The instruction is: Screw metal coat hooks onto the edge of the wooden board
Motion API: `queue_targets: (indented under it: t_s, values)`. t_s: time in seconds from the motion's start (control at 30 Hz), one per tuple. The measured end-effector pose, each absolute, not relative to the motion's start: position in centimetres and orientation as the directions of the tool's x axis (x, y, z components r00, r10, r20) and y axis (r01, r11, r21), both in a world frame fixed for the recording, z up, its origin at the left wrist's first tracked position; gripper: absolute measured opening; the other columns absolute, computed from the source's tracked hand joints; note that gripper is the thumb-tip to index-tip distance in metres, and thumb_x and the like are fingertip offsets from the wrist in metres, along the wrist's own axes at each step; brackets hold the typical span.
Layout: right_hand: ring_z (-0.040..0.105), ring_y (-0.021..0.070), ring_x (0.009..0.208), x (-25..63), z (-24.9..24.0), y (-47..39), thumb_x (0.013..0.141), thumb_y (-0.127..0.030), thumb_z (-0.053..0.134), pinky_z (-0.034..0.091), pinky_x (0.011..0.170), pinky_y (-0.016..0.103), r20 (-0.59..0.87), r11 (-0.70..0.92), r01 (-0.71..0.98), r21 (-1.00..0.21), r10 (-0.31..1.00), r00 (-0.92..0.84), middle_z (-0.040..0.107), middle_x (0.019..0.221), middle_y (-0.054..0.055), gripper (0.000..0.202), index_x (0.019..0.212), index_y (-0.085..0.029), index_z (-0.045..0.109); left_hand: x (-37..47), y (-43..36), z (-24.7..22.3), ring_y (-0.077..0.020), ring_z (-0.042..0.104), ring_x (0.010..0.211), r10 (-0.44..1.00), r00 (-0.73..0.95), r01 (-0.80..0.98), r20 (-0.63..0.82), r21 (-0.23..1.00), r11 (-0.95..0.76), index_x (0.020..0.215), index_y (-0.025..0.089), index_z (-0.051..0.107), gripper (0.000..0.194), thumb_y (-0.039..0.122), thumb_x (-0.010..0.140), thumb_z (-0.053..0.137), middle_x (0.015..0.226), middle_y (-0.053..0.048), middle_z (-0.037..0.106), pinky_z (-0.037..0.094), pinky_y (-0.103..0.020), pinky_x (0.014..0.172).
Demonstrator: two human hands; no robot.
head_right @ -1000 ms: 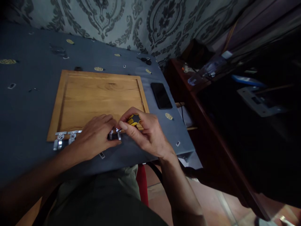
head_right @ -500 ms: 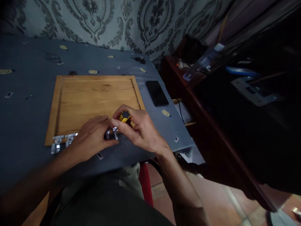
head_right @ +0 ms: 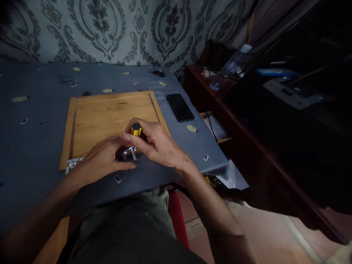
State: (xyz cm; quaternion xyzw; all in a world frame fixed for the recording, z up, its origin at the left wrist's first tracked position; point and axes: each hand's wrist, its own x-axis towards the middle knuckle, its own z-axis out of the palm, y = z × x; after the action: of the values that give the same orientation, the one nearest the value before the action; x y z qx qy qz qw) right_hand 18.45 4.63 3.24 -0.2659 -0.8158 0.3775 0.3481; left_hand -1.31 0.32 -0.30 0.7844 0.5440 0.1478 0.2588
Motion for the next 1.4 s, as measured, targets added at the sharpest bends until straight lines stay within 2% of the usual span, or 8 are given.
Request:
queue_targets:
  t_s: [0.3,0.53,0.67,0.97,1.1,1.2,1.3,1.4]
  values:
    - [0.055,0.0107,0.064,18.3,3.1,4.8,0.1,-0.046,0.06,0.038,0.06,0.024,0.353,0.548,0.13,-0.826,0.684,-0.638,0.067,0.074,-0.001,0.031,0.088,-0.018,0.06,0.4,-0.1,0.0,-0.0316,0.065,0.105,0.969,0.24,0.857,-0.059,0.481,-0.182,0.099,0.019,0.064,0.029,0.032,0.081,0.082,0.105,-0.007,0.07,0.051,-0.044,0.088]
    - [0.052,0.0094,0.06,18.4,3.3,5.3,0.1,-0.046,0.061,0.036,0.056,0.024,0.375,0.58,0.093,-0.81,0.632,-0.678,0.069,0.076,-0.001,0.031,0.088,-0.017,0.061,0.4,0.2,-0.7,-0.0283,0.065,0.1,0.971,0.236,0.849,-0.028,0.491,-0.192,0.099,0.02,0.064,0.031,0.033,0.08,0.084,0.103,-0.006,0.069,0.05,-0.04,0.084]
    - [0.056,0.0098,0.062,18.4,3.2,5.6,0.1,-0.048,0.061,0.038,0.056,0.023,0.366,0.574,0.084,-0.814,0.621,-0.693,0.07,0.077,0.0,0.033,0.088,-0.017,0.061,0.4,0.3,-1.0,-0.0263,0.065,0.095,0.973,0.231,0.855,-0.027,0.483,-0.189,0.098,0.019,0.064,0.033,0.036,0.079,0.085,0.1,-0.005,0.068,0.049,-0.037,0.08]
    - [0.051,0.0084,0.057,18.4,3.2,5.4,0.099,-0.046,0.063,0.037,0.054,0.023,0.386,0.592,0.081,-0.802,0.618,-0.685,0.068,0.073,-0.002,0.03,0.087,-0.018,0.061,0.6,0.4,-0.6,-0.0283,0.066,0.099,0.972,0.227,0.881,-0.058,0.437,-0.18,0.101,0.018,0.066,0.034,0.04,0.081,0.083,0.103,-0.007,0.07,0.05,-0.04,0.083]
    - [0.058,0.0102,0.064,18.3,2.6,4.6,0.099,-0.044,0.064,0.042,0.058,0.023,0.411,0.59,0.103,-0.8,0.666,-0.622,0.068,0.075,-0.002,0.025,0.091,-0.019,0.062,0.6,0.3,-0.8,-0.0311,0.066,0.105,0.974,0.223,0.887,-0.038,0.423,-0.187,0.101,0.018,0.065,0.036,0.043,0.081,0.083,0.106,-0.008,0.07,0.05,-0.042,0.088]
    - [0.061,0.0121,0.068,18.1,1.9,3.7,0.096,-0.046,0.067,0.045,0.061,0.025,0.455,0.579,0.152,-0.801,0.754,-0.473,0.068,0.082,0.0,0.026,0.094,-0.02,0.063,0.6,0.2,-0.8,-0.0305,0.066,0.104,0.974,0.223,0.883,-0.033,0.43,-0.187,0.096,0.019,0.064,0.034,0.043,0.081,0.083,0.106,-0.007,0.07,0.05,-0.042,0.089]
    - [0.061,0.0122,0.067,17.8,1.4,2.9,0.092,-0.046,0.073,0.046,0.059,0.025,0.46,0.54,0.153,-0.827,0.809,-0.365,0.068,0.085,0.001,0.027,0.09,-0.021,0.065,0.5,0.1,-0.7,-0.0301,0.066,0.104,0.973,0.227,0.879,-0.047,0.439,-0.184,0.095,0.02,0.063,0.034,0.043,0.081,0.083,0.105,-0.007,0.069,0.049,-0.042,0.088]
    - [0.058,0.01,0.061,17.5,1.3,2.5,0.092,-0.043,0.073,0.045,0.053,0.023,0.44,0.516,0.136,-0.846,0.819,-0.369,0.069,0.084,-0.001,0.023,0.089,-0.021,0.066,0.4,0.1,-0.7,-0.0304,0.065,0.106,0.968,0.246,0.874,-0.053,0.443,-0.198,0.102,0.019,0.064,0.036,0.043,0.082,0.082,0.108,-0.007,0.069,0.049,-0.042,0.089]
